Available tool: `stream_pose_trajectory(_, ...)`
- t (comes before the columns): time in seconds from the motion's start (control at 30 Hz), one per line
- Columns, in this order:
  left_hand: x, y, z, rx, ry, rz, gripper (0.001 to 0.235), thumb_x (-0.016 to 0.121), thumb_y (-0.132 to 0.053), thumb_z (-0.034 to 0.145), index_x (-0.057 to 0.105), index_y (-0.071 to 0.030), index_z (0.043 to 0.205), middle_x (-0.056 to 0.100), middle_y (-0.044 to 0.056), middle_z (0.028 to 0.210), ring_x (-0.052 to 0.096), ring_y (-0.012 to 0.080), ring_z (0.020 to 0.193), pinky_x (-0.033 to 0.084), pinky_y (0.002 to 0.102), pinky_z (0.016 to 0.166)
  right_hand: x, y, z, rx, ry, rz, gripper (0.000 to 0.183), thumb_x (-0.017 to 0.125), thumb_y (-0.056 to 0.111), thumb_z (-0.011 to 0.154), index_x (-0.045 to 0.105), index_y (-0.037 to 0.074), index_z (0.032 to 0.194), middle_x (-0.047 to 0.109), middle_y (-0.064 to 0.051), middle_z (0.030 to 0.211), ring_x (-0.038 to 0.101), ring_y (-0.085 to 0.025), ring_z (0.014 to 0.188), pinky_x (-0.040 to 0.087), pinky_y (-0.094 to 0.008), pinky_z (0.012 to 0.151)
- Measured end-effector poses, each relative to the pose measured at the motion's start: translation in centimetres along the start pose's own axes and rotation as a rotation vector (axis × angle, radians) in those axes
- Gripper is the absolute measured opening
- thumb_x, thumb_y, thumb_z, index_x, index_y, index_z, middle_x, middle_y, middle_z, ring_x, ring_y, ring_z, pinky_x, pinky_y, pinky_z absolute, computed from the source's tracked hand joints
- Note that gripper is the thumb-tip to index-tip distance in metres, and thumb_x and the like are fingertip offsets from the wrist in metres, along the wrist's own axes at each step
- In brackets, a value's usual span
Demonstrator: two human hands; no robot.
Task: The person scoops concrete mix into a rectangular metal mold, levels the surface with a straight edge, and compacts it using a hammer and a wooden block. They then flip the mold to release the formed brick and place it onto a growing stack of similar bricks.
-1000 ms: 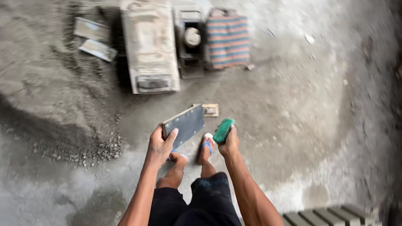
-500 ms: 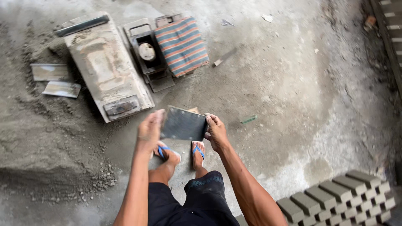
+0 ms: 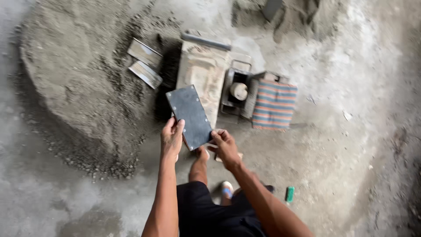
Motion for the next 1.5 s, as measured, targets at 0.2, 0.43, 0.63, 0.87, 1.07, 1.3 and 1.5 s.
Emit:
stream_pose_trajectory(0.2,-2.4,-4.8,6.4,0.061,-0.012,0.176,0.039,0.056,-0.030,0.090,0.058,-0.010,0.123,0.066,0.015,0.097,0.064,0.0201,0.082,0.054,0.035,0.074,8.7,13.6,2.5,-0.332,0.126,-0.360,0.043,0.063,0.024,0.089,0.048,0.009,0.126,0.058,-0.007,0.105,0.055,-0.016,0.087,0.052,-0.028,0.072)
stream_pose_trajectory(0.43,1.7,-11.9,11.0,-0.078,0.211,0.318,0.050,0.055,-0.052,0.084,0.064,-0.014,0.115,0.068,0.011,0.081,0.065,0.0205,0.082,0.052,0.038,0.074,12.2,24.7,8.7,-0.219,0.405,-0.615,0.046,0.063,0.025,0.087,0.048,0.015,0.129,0.058,-0.016,0.108,0.060,-0.025,0.093,0.056,-0.039,0.068)
stream_pose_trajectory(0.63,5.4,-7.7,18.5,-0.196,-0.266,0.167,0.051,0.048,-0.053,0.089,0.071,-0.008,0.091,0.067,0.014,0.077,0.065,0.0271,0.078,0.049,0.040,0.074,12.6,31.9,19.4,-0.176,0.375,-0.646,0.032,0.065,0.010,0.084,0.059,0.008,0.115,0.059,-0.009,0.083,0.064,-0.023,0.068,0.058,-0.042,0.058)
stream_pose_trajectory(0.87,19.6,0.4,23.1,-0.524,-0.596,-0.187,0.080,0.045,-0.058,0.090,0.035,0.010,0.131,0.045,0.033,0.123,0.052,0.0453,0.110,0.051,0.056,0.085,13.6,28.9,37.4,0.127,0.492,-0.943,0.039,0.056,0.009,0.089,0.050,0.010,0.128,0.061,-0.014,0.106,0.066,-0.025,0.083,0.056,-0.041,0.075)
stream_pose_trajectory(1.07,25.2,11.1,29.7,-0.653,-0.846,-0.177,0.086,0.064,-0.051,0.069,0.035,-0.010,0.138,0.041,0.012,0.136,0.042,0.0279,0.124,0.039,0.043,0.097,8.4,23.5,47.0,-0.817,0.681,-1.671,0.039,0.062,0.026,0.080,0.061,0.010,0.115,0.053,-0.007,0.093,0.050,-0.025,0.092,0.042,-0.040,0.083)
stream_pose_trajectory(1.3,30.4,21.4,35.4,-0.522,-0.974,0.195,0.100,0.073,-0.039,0.073,0.014,-0.006,0.147,0.031,0.020,0.121,0.040,0.0381,0.106,0.042,0.049,0.084,3.8,14.8,51.3,-0.959,0.500,-2.015,0.056,0.051,0.035,0.089,0.042,0.001,0.133,0.045,-0.020,0.113,0.046,-0.036,0.094,0.040,-0.047,0.079)
stream_pose_trajectory(1.5,22.8,18.0,39.2,-0.450,-1.094,0.084,0.088,0.061,-0.055,0.073,0.037,0.002,0.136,0.040,0.027,0.117,0.045,0.0362,0.108,0.043,0.048,0.089,10.6,12.2,53.2,-1.316,0.534,-1.913,0.052,0.045,0.040,0.093,0.050,-0.002,0.124,0.046,-0.017,0.106,0.047,-0.035,0.099,0.037,-0.045,0.089)
Point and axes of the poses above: each hand's wrist, its own z-axis towards the middle knuckle, its own x-axis out of the palm, y = z × x, the point moved 2 cm from there along z, towards the middle knuckle
